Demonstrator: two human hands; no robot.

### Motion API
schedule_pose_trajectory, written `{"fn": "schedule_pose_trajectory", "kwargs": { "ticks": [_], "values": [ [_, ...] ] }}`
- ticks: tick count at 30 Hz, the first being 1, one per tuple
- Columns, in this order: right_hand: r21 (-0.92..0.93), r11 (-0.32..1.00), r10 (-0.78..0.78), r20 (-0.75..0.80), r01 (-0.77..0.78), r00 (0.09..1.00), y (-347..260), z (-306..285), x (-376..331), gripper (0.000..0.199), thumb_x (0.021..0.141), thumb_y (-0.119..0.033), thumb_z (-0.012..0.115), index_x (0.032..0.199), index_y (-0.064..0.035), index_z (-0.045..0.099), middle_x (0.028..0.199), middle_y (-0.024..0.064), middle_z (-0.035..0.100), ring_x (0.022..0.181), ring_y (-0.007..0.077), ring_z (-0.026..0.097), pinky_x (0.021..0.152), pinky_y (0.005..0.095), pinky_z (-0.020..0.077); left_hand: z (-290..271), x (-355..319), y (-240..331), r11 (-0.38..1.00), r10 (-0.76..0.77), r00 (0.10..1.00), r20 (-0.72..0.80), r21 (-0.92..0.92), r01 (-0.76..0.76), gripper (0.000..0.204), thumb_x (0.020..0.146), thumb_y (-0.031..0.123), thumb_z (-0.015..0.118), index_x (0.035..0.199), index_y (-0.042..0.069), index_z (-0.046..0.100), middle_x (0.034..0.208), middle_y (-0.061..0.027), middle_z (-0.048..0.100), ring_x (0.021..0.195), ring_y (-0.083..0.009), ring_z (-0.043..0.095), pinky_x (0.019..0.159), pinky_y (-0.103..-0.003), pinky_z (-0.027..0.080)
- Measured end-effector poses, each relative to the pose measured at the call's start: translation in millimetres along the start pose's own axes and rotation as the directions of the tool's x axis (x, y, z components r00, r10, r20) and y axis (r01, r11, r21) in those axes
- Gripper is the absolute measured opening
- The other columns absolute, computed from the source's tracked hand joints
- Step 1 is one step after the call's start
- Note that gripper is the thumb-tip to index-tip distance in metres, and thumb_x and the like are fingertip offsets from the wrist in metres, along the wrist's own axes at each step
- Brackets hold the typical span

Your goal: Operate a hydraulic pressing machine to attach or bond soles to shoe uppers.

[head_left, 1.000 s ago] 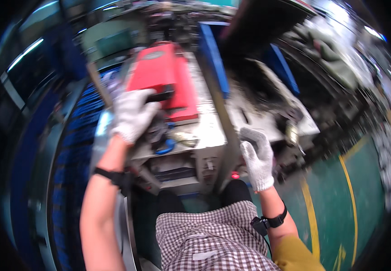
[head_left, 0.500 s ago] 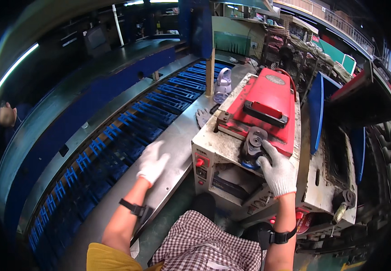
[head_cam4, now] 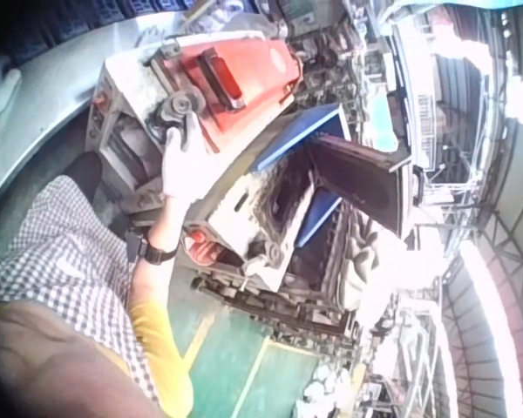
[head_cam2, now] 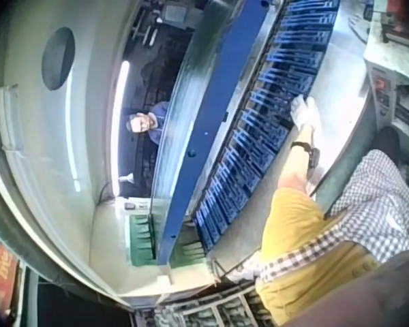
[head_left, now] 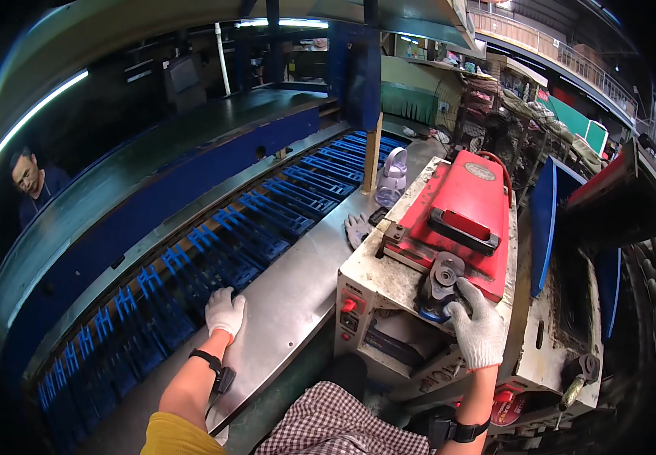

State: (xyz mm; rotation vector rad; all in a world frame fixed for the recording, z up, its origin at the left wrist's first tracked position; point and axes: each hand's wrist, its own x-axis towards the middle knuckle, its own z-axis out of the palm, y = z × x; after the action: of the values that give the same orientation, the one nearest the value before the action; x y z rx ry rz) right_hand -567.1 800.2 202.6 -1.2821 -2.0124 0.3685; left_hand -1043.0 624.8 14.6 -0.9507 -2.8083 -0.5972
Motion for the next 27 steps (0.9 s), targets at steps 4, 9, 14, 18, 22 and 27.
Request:
{"fn": "schedule_pose_trajectory", "kwargs": {
  "ticks": [4,9,14,18,22,27],
  "values": [
    [0.073,0.997,0.009,-0.036,-0.006,0.999,4.2,4.0,-0.5,0.048,0.086,-0.021,0.075,0.132,-0.0092,0.068,0.119,0.0137,0.074,0.108,0.0306,0.071,0.095,0.0388,0.0536,-1.8,0.1,1.8,1.000,-0.017,1.000,-0.014,-0.016,0.017,0.050,0.097,0.046,0.054,0.131,0.010,0.063,0.138,-0.0140,0.059,0.133,-0.0340,0.050,0.112,-0.047,0.039],
    [0.097,0.995,0.014,-0.044,-0.010,0.999,5.5,6.9,0.6,0.048,0.085,-0.019,0.076,0.131,-0.0076,0.068,0.116,0.0149,0.075,0.107,0.0298,0.072,0.094,0.0387,0.0541,-1.8,-0.7,1.4,1.000,-0.016,0.999,-0.032,-0.009,0.016,0.048,0.096,0.045,0.053,0.128,0.010,0.065,0.133,-0.0135,0.062,0.129,-0.0337,0.053,0.109,-0.048,0.041],
    [0.100,0.994,0.040,-0.037,-0.036,0.999,3.9,4.7,0.7,0.049,0.084,-0.017,0.077,0.131,-0.0071,0.068,0.114,0.0157,0.075,0.105,0.0292,0.072,0.094,0.0378,0.0545,-5.4,-0.3,4.5,0.999,-0.033,0.999,0.000,-0.022,0.033,0.046,0.097,0.045,0.052,0.124,0.011,0.067,0.130,-0.0133,0.063,0.126,-0.0336,0.055,0.106,-0.047,0.043],
    [0.112,0.994,0.023,-0.047,-0.018,0.999,9.3,7.6,0.6,0.049,0.083,-0.016,0.077,0.131,-0.0068,0.068,0.114,0.0162,0.075,0.105,0.0289,0.073,0.094,0.0375,0.0545,-6.7,-1.7,5.9,0.999,-0.032,0.999,-0.015,-0.006,0.032,0.045,0.097,0.044,0.052,0.122,0.011,0.068,0.129,-0.0131,0.064,0.124,-0.0336,0.056,0.106,-0.047,0.043],
    [0.130,0.991,0.036,-0.046,-0.029,0.998,8.1,6.5,-0.8,0.049,0.084,-0.016,0.077,0.130,-0.0062,0.068,0.114,0.0167,0.075,0.104,0.0288,0.073,0.093,0.0375,0.0547,-7.9,-3.1,5.9,0.999,-0.035,0.999,-0.007,0.001,0.035,0.045,0.097,0.044,0.051,0.123,0.011,0.068,0.129,-0.0129,0.065,0.124,-0.0333,0.056,0.106,-0.047,0.043],
    [0.108,0.992,0.068,-0.025,-0.065,0.997,1.4,2.3,-2.2,0.049,0.084,-0.016,0.077,0.131,-0.0061,0.068,0.112,0.0176,0.075,0.103,0.0286,0.073,0.092,0.0370,0.0553,-9.3,-4.0,6.5,0.999,-0.045,0.999,0.014,0.011,0.045,0.045,0.098,0.044,0.050,0.123,0.012,0.069,0.129,-0.0127,0.065,0.125,-0.0329,0.056,0.106,-0.047,0.043]
  ]
}}
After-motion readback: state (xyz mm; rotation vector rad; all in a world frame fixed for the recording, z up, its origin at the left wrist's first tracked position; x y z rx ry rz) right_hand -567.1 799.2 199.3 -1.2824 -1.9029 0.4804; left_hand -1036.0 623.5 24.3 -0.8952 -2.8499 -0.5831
